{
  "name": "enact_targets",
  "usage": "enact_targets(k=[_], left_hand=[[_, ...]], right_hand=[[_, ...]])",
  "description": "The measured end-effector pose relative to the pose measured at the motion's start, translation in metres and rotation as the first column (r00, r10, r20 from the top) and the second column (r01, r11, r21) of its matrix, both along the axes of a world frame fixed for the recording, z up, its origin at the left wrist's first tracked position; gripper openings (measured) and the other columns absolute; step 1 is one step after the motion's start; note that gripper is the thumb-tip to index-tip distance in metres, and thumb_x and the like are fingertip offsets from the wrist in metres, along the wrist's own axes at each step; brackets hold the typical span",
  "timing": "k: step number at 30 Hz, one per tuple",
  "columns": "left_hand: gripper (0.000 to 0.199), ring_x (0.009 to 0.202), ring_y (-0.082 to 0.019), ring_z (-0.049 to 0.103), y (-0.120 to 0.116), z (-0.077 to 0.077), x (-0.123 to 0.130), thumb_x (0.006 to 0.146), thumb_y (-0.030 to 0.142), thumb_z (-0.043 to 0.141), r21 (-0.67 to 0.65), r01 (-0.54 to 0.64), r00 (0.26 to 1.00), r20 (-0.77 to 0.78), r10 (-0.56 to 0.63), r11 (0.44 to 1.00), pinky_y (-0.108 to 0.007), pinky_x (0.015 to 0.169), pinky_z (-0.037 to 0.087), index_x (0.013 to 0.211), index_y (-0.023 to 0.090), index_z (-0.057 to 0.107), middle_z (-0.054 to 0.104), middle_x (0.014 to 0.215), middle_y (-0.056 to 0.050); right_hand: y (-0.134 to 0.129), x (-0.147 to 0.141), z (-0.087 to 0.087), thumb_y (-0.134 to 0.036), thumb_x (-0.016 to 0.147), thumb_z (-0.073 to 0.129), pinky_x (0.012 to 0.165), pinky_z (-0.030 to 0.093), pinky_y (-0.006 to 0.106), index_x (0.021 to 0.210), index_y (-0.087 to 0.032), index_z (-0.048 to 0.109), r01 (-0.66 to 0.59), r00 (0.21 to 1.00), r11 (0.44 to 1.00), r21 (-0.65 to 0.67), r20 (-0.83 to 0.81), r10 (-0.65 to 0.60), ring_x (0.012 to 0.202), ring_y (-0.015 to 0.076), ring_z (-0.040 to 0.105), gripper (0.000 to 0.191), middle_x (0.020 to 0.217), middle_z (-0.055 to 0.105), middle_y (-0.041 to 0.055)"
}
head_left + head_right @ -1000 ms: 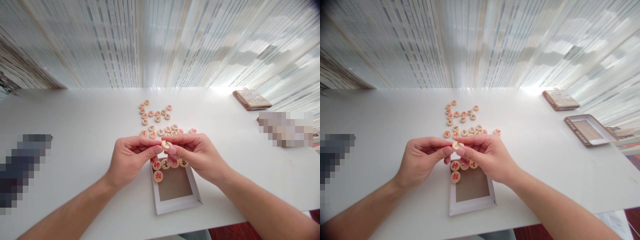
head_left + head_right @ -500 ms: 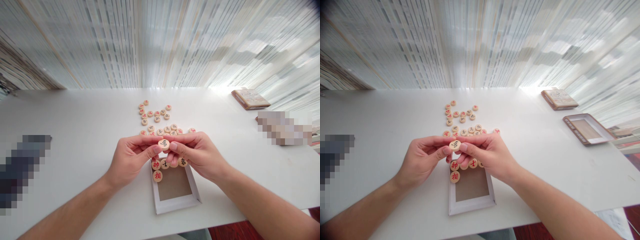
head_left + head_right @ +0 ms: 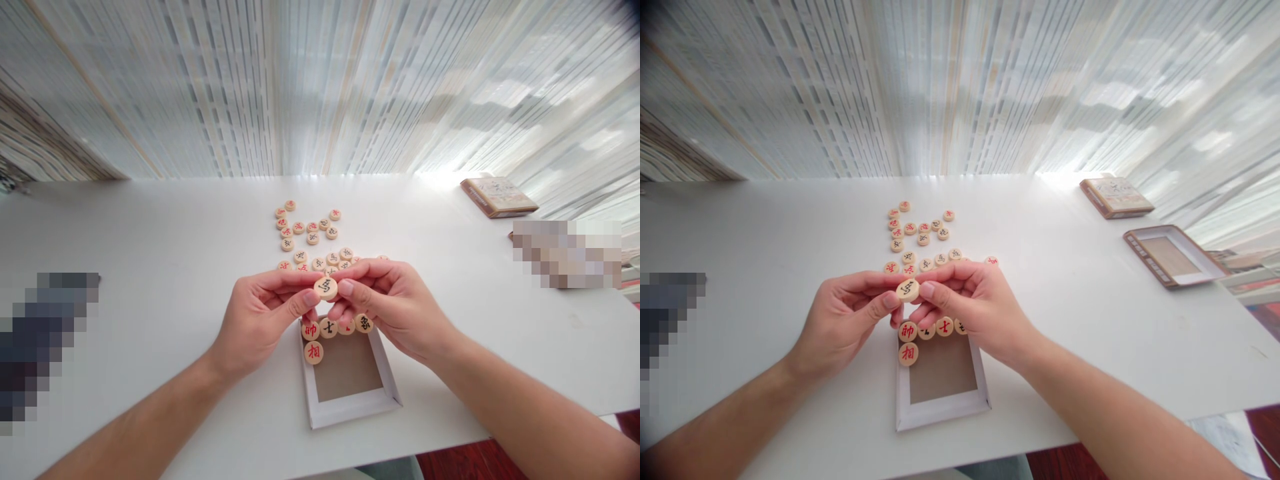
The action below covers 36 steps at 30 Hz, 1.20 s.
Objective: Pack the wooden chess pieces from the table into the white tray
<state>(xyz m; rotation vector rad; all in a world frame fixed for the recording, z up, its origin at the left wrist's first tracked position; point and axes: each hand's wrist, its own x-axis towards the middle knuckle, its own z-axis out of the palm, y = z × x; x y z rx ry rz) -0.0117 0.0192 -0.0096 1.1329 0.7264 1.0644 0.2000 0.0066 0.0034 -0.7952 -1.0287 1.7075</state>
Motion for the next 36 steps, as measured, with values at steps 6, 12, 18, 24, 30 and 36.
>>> enact_targets(k=[6,12,18,24,30,36], left_hand=[[0.009,0.062,-0.010,0.073,0.001,0.003,0.002,0.088,0.030,0.093,0.020,-0.063,0.997,-0.046,0.064,0.998,-0.019,0.063,0.064,0.096,0.025,0.091,0.082,0.077,-0.001],[0.013,0.060,-0.011,0.072,-0.002,0.010,0.006,0.088,0.032,0.092,0.089,-0.100,0.985,-0.130,0.111,0.991,-0.017,0.061,0.062,0.084,0.020,0.089,0.078,0.067,-0.002],[0.017,0.068,-0.014,0.078,-0.007,0.009,0.008,0.084,0.016,0.092,0.105,-0.090,0.990,-0.099,0.101,0.990,-0.021,0.065,0.067,0.100,0.021,0.090,0.085,0.080,-0.003],[0.024,0.077,-0.018,0.082,-0.009,0.005,0.005,0.086,0.013,0.090,0.166,-0.076,0.982,-0.161,0.103,0.983,-0.024,0.071,0.070,0.109,0.020,0.089,0.087,0.088,-0.005],[0.026,0.077,-0.017,0.082,-0.011,0.004,0.006,0.091,0.009,0.084,0.293,0.001,0.975,-0.211,0.064,0.956,-0.025,0.075,0.070,0.112,0.023,0.089,0.088,0.093,-0.004],[0.025,0.077,-0.017,0.081,-0.011,0.005,0.005,0.093,0.013,0.083,0.196,-0.039,0.983,-0.171,0.073,0.980,-0.024,0.072,0.070,0.115,0.024,0.089,0.086,0.089,-0.004]], right_hand=[[-0.003,-0.004,0.001,-0.023,0.075,0.103,0.066,0.069,0.023,0.104,-0.023,0.088,0.123,0.983,0.978,0.169,0.114,-0.143,0.069,0.0146,0.080,0.033,0.085,0.085,0.0032],[-0.008,-0.007,0.002,-0.029,0.080,0.100,0.060,0.066,0.026,0.093,-0.020,0.084,0.164,0.944,0.952,0.259,0.238,-0.228,0.065,0.0159,0.075,0.023,0.081,0.082,0.0038],[-0.004,-0.006,0.009,-0.037,0.076,0.101,0.052,0.065,0.026,0.087,-0.016,0.078,0.092,0.971,0.996,0.013,0.219,-0.093,0.053,0.0172,0.074,0.033,0.064,0.077,0.0024],[-0.001,-0.005,0.009,-0.041,0.070,0.104,0.051,0.065,0.025,0.085,-0.015,0.076,0.065,0.976,0.991,-0.113,0.214,-0.040,0.054,0.0181,0.076,0.040,0.065,0.077,0.0022],[-0.002,-0.006,0.009,-0.043,0.069,0.104,0.042,0.057,0.020,0.075,-0.017,0.069,0.043,0.972,0.994,-0.102,0.233,-0.019,0.048,0.0151,0.070,0.045,0.057,0.072,0.0003],[-0.002,-0.005,0.010,-0.040,0.076,0.100,0.047,0.062,0.021,0.079,-0.017,0.069,0.005,0.991,0.987,-0.158,0.134,0.016,0.053,0.0156,0.074,0.039,0.066,0.075,0.0011]])
